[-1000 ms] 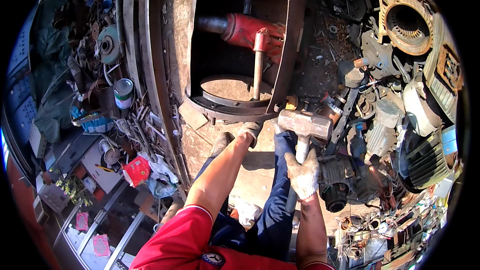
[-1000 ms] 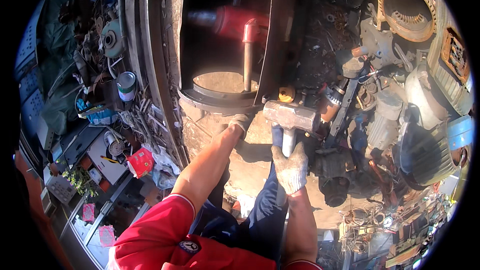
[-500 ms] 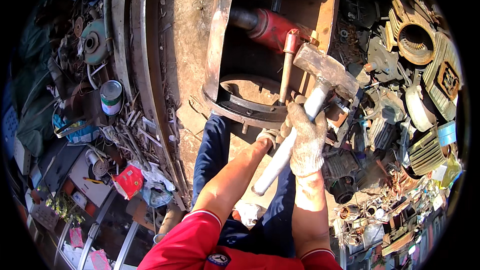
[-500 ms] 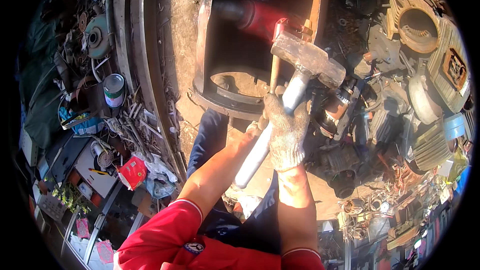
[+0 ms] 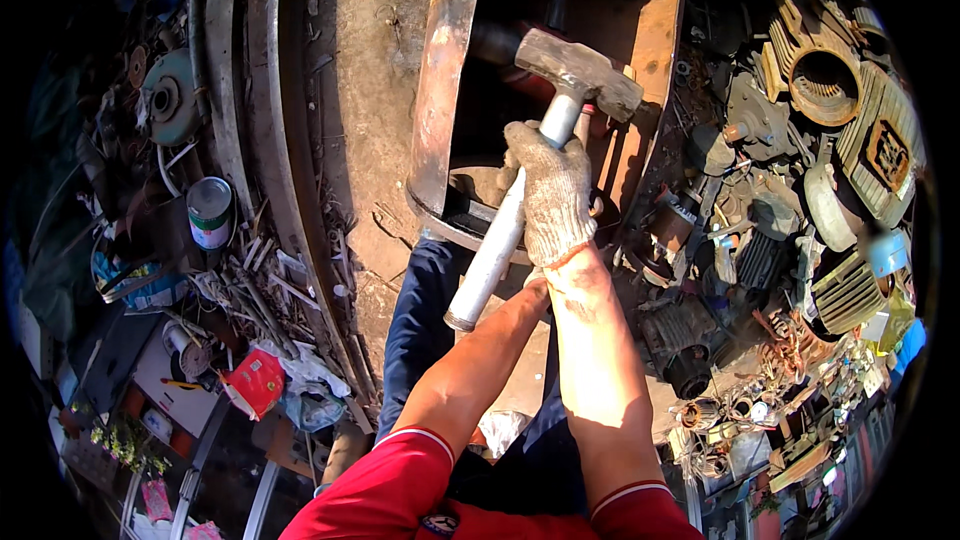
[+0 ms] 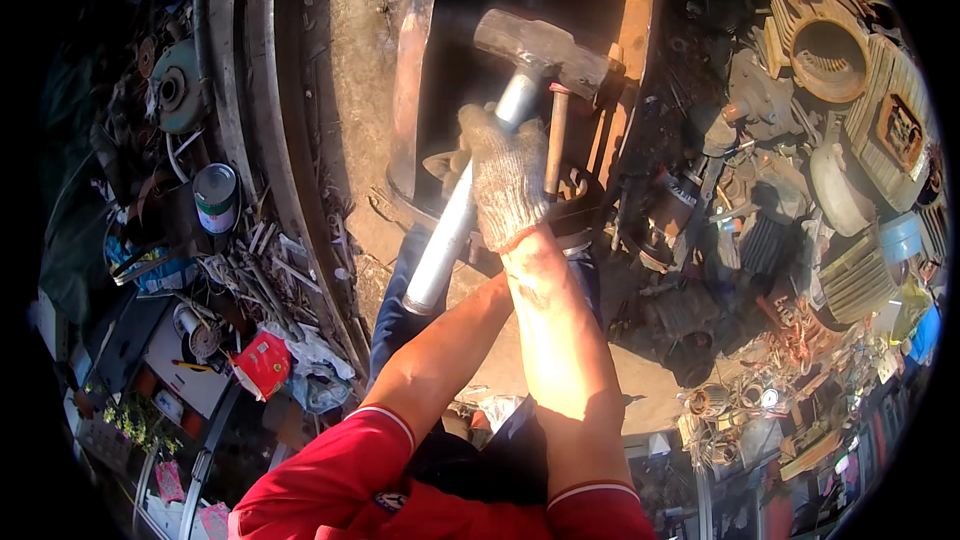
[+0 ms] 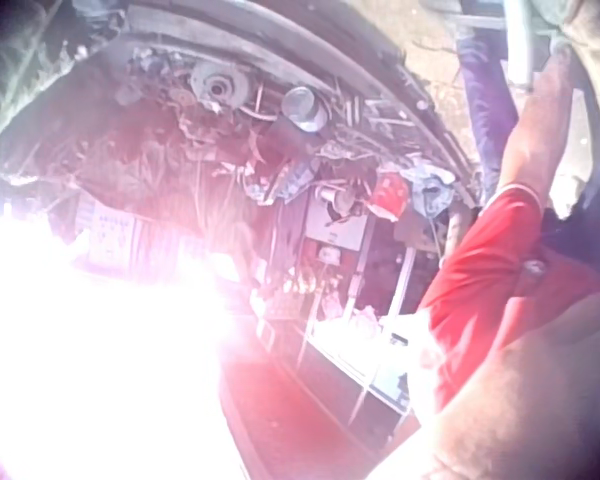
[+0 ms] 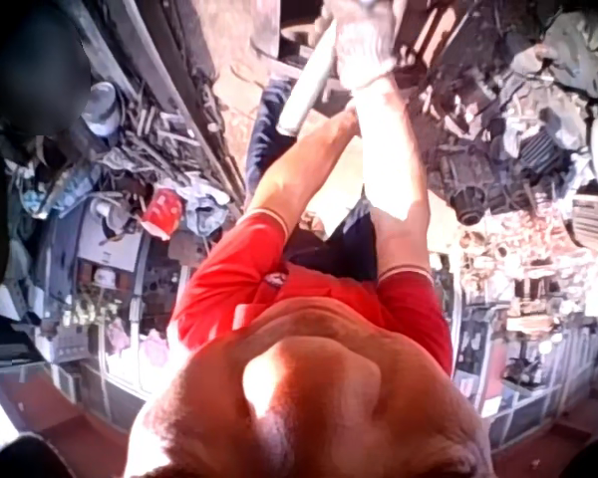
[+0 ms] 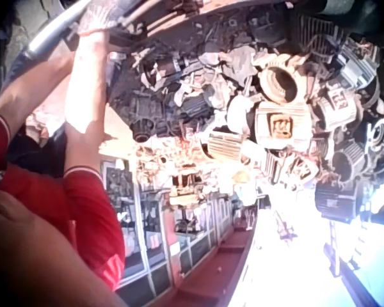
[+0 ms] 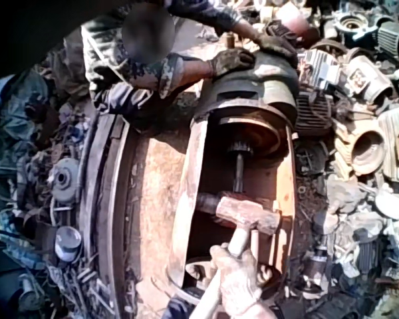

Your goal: The person is working on a metal part, using a hammer to strike it and a wrench to adjust bolts. The task involves repetitive hammering and wrench adjustments on a circular metal component.

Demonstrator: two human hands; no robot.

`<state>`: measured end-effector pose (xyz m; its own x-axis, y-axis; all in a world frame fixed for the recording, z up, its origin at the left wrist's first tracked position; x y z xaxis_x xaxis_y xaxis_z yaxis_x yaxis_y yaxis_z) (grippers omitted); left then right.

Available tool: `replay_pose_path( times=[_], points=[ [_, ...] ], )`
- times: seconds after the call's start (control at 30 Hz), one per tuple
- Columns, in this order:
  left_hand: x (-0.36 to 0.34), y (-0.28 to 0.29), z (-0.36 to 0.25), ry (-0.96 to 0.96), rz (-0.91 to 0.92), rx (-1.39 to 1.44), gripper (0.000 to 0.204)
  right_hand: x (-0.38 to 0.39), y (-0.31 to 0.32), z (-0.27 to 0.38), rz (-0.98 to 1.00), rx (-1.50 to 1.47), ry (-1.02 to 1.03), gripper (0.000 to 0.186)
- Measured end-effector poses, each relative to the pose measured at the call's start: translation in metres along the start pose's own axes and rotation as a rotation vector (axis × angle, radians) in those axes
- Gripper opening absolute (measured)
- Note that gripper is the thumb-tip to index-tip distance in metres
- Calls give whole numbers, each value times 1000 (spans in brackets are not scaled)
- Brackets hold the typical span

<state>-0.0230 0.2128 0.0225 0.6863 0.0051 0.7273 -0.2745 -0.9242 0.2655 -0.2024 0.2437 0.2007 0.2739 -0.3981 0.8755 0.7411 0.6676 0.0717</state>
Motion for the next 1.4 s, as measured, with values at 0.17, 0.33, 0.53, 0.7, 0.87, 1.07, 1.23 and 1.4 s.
replay_pose_path(
  times=[0.17, 0.33, 0.53, 0.7, 0.87, 1.07, 1.23, 1.4],
  points=[
    [2, 5, 8, 24, -10, -5, 52, -17, 33, 15, -7, 102, 52, 41],
    [8, 9, 30, 51, -35, 7, 52, 15, 60, 39, -11, 517, 158, 36],
    [35, 0, 72, 79, -37, 50, 51, 87, 5, 111, 117, 1186, 820, 43],
    [37, -16, 74, 72, -56, 132, 51, 73, -43, 98, 321, 1360, 988, 43],
    [35, -23, 64, 61, -61, 201, 51, 51, -53, 87, 194, 1374, 1042, 54],
    [45, -30, 63, 77, -47, 279, 51, 148, -103, 132, 379, 1488, 1664, 48],
    [35, -34, 65, 72, -107, 385, 50, 204, -189, 142, 252, 1358, 1639, 52],
    [18, -76, 87, -121, -231, 876, 50, 91, -220, 72, 373, 1907, 1601, 43]
  ],
)
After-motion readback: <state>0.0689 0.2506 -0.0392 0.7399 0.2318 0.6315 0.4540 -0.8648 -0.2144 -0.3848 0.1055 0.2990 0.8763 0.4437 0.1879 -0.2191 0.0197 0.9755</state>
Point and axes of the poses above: each hand's wrist, its own x-axis away from the middle knuckle, its own y-axis out of the back of the hand, z = x × y, the point moved 8 cm from there along -x, towards the middle knuckle, and after that the axes turned 13 degrees about -z, right-handed, at the moved point
